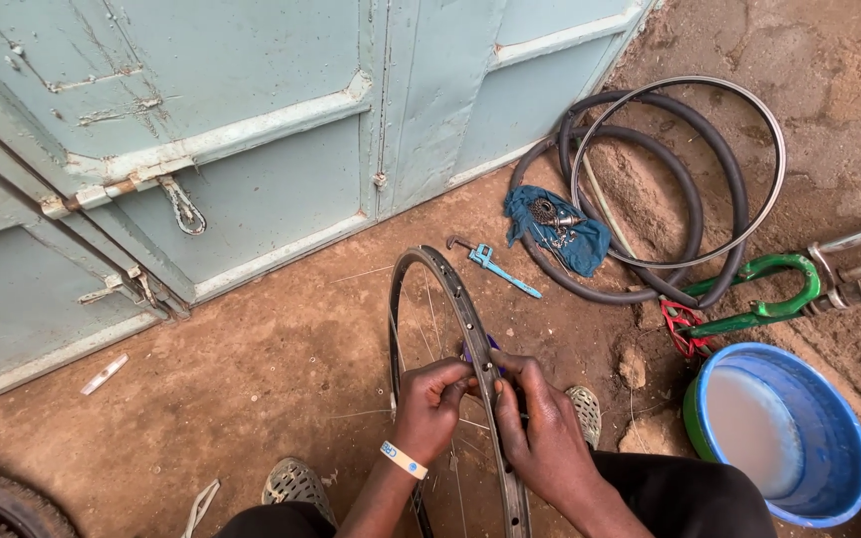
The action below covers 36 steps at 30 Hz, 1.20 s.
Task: The person is sitting on the ground and repairing a bicycle wheel by hand. They insert a spoke into the rim and then use a small purple tool to tighten the spoke nipple. The person repeats this process for multiple spokes around the wheel.
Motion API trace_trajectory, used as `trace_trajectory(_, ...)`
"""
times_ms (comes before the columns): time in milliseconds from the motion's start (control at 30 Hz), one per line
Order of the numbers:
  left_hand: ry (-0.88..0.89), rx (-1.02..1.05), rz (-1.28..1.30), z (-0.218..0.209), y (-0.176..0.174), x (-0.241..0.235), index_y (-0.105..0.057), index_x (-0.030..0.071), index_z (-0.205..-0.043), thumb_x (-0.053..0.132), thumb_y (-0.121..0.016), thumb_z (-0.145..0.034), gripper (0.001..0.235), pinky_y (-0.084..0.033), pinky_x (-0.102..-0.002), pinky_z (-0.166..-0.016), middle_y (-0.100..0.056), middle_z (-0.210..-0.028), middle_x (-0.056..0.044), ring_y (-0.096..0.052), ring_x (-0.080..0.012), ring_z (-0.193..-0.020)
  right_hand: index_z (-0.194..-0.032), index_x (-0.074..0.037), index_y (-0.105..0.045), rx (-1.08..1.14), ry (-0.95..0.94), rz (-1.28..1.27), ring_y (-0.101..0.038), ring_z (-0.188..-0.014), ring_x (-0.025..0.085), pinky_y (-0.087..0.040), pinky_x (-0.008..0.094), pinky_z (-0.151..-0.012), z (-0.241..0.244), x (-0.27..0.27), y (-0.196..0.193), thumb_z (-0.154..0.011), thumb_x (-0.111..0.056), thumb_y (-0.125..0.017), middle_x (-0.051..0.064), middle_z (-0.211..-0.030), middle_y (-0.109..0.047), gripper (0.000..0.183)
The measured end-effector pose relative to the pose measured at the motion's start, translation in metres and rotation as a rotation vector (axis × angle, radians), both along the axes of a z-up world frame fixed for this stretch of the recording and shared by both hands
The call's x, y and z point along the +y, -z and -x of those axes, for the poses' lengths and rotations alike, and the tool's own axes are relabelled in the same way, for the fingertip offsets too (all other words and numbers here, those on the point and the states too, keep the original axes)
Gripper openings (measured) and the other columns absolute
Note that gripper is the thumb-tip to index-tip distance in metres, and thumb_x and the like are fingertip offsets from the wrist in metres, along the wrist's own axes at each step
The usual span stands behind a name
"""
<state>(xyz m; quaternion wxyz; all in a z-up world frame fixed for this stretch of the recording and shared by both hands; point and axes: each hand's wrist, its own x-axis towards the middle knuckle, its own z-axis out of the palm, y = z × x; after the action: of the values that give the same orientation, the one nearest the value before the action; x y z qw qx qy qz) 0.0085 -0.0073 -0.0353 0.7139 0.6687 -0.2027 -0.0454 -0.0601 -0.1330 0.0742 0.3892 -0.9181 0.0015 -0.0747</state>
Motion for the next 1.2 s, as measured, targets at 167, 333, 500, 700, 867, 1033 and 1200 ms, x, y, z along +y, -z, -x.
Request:
trace_trajectory(167,0.018,0.014,0.018,0.002,-0.012,0.004,-0.079,0.005,-0.092,-0.014,-0.06,-0.083,0.029,-0.067,-0.032,-0.073,-0.08,-0.086,-0.008,-0.077,-0.0199,-0.079,-0.123,-0.01,-0.06,-0.072,0.021,0.126,-0.079,-0.085,0.022,-0.06,0.036,-0.071,0.001,-0.006,0.01,-0.1,-0.024,-0.054,0.008,-0.106,-0.078,0.027)
trace_trajectory(333,0.023,-0.066,-0.016,0.0,-0.005,0.004,-0.076,0.006,-0.083,-0.012,-0.062,-0.082,0.023,-0.062,-0.032,-0.069,-0.078,-0.08,-0.006,-0.074,-0.0186,-0.074,-0.108,-0.01,-0.064,-0.193,-0.179,0.389,-0.059,-0.039,0.013,-0.061,0.029,-0.029,-0.018,-0.022,-0.014,-0.096,-0.011,-0.061,0.006,-0.095,-0.063,0.012)
trace_trajectory(500,0.014,-0.066,-0.014,-0.001,-0.01,0.004,-0.077,0.006,-0.085,-0.014,-0.062,-0.079,0.026,-0.063,-0.03,-0.066,-0.079,-0.081,-0.006,-0.075,-0.0179,-0.074,-0.099,-0.018,-0.055,-0.001,-0.246,0.719,-0.063,-0.055,0.043,-0.047,0.059,-0.046,-0.024,-0.017,-0.036,-0.098,-0.032,-0.059,0.008,-0.094,-0.054,0.015)
trace_trajectory(700,0.078,-0.153,-0.024,0.0,-0.008,0.0,-0.073,0.002,-0.08,-0.019,-0.062,-0.077,0.024,-0.062,-0.033,-0.064,-0.077,-0.078,-0.009,-0.074,-0.021,-0.071,-0.094,-0.014,-0.065,0.412,-0.086,0.338,-0.06,-0.065,0.015,-0.052,0.031,-0.058,-0.03,-0.018,-0.034,-0.077,-0.002,-0.063,-0.001,-0.076,-0.064,0.021)
trace_trajectory(867,0.073,-0.157,-0.045,-0.002,-0.008,0.001,-0.074,0.003,-0.083,-0.016,-0.064,-0.081,0.021,-0.063,-0.033,-0.065,-0.077,-0.081,-0.009,-0.074,-0.0216,-0.072,-0.101,-0.018,-0.067,0.315,-0.16,0.482,-0.065,-0.063,0.025,-0.051,0.043,-0.057,-0.033,-0.019,-0.056,-0.086,-0.02,-0.065,0.0,-0.084,-0.065,0.016)
trace_trajectory(1033,0.092,-0.121,-0.018,0.0,-0.018,0.002,-0.077,0.004,-0.087,-0.016,-0.062,-0.082,0.026,-0.064,-0.03,-0.066,-0.078,-0.083,-0.007,-0.073,-0.0184,-0.073,-0.093,-0.016,-0.051,0.015,-0.39,1.001,-0.061,-0.048,0.038,-0.045,0.053,-0.038,-0.031,-0.033,-0.026,-0.092,-0.029,-0.059,0.01,-0.091,-0.049,0.015)
trace_trajectory(1200,0.083,-0.172,-0.083,-0.001,-0.011,-0.004,-0.077,0.002,-0.09,-0.017,-0.062,-0.08,0.026,-0.068,-0.036,-0.073,-0.08,-0.09,-0.011,-0.078,-0.0232,-0.078,-0.098,-0.019,-0.065,0.408,-0.12,0.491,-0.066,-0.078,0.017,-0.051,0.035,-0.067,-0.038,-0.025,-0.052,-0.077,-0.01,-0.068,-0.002,-0.09,-0.066,0.022)
